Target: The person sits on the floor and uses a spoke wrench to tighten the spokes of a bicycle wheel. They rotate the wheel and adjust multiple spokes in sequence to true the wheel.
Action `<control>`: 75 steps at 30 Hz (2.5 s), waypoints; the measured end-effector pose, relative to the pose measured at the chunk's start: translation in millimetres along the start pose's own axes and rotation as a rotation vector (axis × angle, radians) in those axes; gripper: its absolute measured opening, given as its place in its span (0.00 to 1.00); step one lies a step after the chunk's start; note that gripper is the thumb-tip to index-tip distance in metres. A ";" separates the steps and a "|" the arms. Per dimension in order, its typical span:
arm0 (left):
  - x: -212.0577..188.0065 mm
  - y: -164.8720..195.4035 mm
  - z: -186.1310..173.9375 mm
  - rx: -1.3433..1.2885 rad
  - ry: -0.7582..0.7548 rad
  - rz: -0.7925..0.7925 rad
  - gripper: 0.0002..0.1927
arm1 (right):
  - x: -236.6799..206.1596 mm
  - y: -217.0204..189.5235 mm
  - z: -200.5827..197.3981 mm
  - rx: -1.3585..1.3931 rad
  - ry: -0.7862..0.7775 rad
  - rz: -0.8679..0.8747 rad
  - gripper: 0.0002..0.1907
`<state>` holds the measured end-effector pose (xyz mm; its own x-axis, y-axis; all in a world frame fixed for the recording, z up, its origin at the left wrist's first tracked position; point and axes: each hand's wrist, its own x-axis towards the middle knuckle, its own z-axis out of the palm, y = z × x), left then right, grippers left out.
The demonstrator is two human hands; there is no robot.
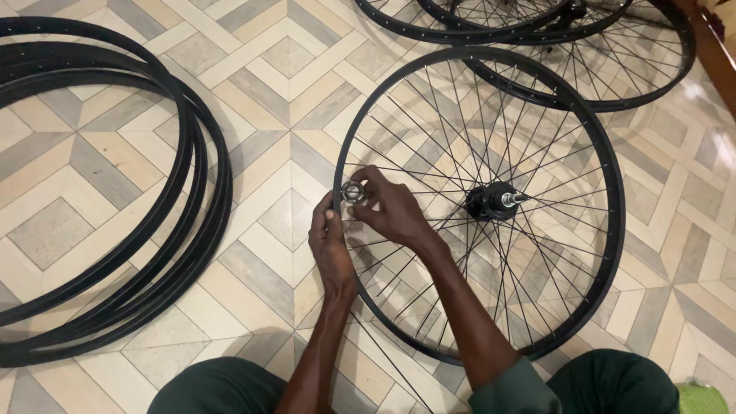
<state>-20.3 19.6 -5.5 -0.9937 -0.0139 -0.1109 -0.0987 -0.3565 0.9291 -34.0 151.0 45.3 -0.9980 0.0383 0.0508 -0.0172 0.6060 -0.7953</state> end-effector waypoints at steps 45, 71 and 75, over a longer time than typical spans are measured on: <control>3.5 9.5 1.5 0.082 -0.071 -0.081 0.28 | -0.7 -11.3 11.5 -0.324 0.157 0.085 0.18; 1.4 6.9 3.4 0.050 -0.043 -0.016 0.26 | 4.3 -19.6 29.8 -0.497 0.158 0.278 0.14; 1.7 5.0 2.5 0.036 -0.015 -0.075 0.25 | 18.4 -4.8 15.7 -0.450 -0.056 0.412 0.15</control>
<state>-22.7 20.2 -0.1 -0.9842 0.0252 -0.1755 -0.1742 -0.3225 0.9304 -53.2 136.2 40.6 -0.9188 0.3066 -0.2487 0.3865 0.8267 -0.4090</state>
